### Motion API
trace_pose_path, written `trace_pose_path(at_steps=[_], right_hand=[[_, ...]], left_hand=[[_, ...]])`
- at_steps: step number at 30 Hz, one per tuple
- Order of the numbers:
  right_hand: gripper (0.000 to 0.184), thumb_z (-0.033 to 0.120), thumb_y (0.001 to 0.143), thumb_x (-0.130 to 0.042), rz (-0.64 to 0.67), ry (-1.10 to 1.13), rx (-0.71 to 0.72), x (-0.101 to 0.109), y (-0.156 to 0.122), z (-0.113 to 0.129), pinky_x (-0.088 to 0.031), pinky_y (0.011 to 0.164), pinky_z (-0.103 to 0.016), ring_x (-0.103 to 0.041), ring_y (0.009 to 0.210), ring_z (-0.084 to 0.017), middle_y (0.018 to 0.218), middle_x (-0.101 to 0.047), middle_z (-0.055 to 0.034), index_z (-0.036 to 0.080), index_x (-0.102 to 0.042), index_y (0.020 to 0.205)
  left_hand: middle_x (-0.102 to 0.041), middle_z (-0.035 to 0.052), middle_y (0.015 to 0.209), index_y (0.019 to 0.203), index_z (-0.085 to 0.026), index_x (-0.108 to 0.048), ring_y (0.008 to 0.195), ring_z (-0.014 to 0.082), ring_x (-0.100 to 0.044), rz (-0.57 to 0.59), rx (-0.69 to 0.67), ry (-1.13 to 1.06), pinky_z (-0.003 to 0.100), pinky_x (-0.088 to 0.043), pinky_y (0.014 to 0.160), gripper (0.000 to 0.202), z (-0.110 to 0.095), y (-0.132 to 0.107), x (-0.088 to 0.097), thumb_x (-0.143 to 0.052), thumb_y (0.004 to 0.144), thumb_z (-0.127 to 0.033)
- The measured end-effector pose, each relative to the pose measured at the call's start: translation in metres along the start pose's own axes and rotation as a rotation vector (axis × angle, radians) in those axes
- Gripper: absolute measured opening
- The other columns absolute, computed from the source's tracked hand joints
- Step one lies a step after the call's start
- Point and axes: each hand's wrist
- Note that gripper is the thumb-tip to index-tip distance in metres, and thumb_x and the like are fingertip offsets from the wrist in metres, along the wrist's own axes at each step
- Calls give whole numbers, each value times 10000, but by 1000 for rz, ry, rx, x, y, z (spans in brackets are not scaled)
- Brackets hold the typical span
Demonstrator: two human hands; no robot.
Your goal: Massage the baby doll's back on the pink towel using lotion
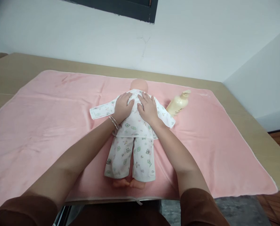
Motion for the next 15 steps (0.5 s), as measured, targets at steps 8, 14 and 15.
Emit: trace_pose_path(at_steps=[8, 14, 15], right_hand=[[539, 421, 993, -332, -55, -38, 22, 2, 0, 3, -212, 1189, -603, -225, 1492, -296, 1588, -310, -93, 223, -374, 1493], [478, 366, 996, -333, -17, -34, 9, 3, 1, 6, -264, 1181, -558, -374, 1421, -287, 1513, -438, -111, 193, -496, 1411], [477, 359, 994, -339, -19, -38, 8, 3, 1, 7, -267, 1179, -556, -377, 1419, -288, 1510, -441, -115, 188, -500, 1409]], left_hand=[[-636, 99, 1341, 1251, -151, -618, 1308, 247, -529, -4, -2, -19, 425, -360, 1166, 407, -1, 0, 1, -451, 919, -314], [-641, 114, 1313, 1241, -137, -605, 1263, 249, -547, -10, -35, 42, 414, -378, 1132, 385, 1, 0, 0, -439, 936, -302], [-645, 122, 1296, 1239, -132, -600, 1242, 255, -556, -12, -48, 76, 419, -390, 1112, 382, -1, 0, 2, -425, 944, -300]])
Point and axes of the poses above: each hand's wrist, its own y-axis towards the middle knuckle, its own x-axis out of the back of the hand, z = x × y
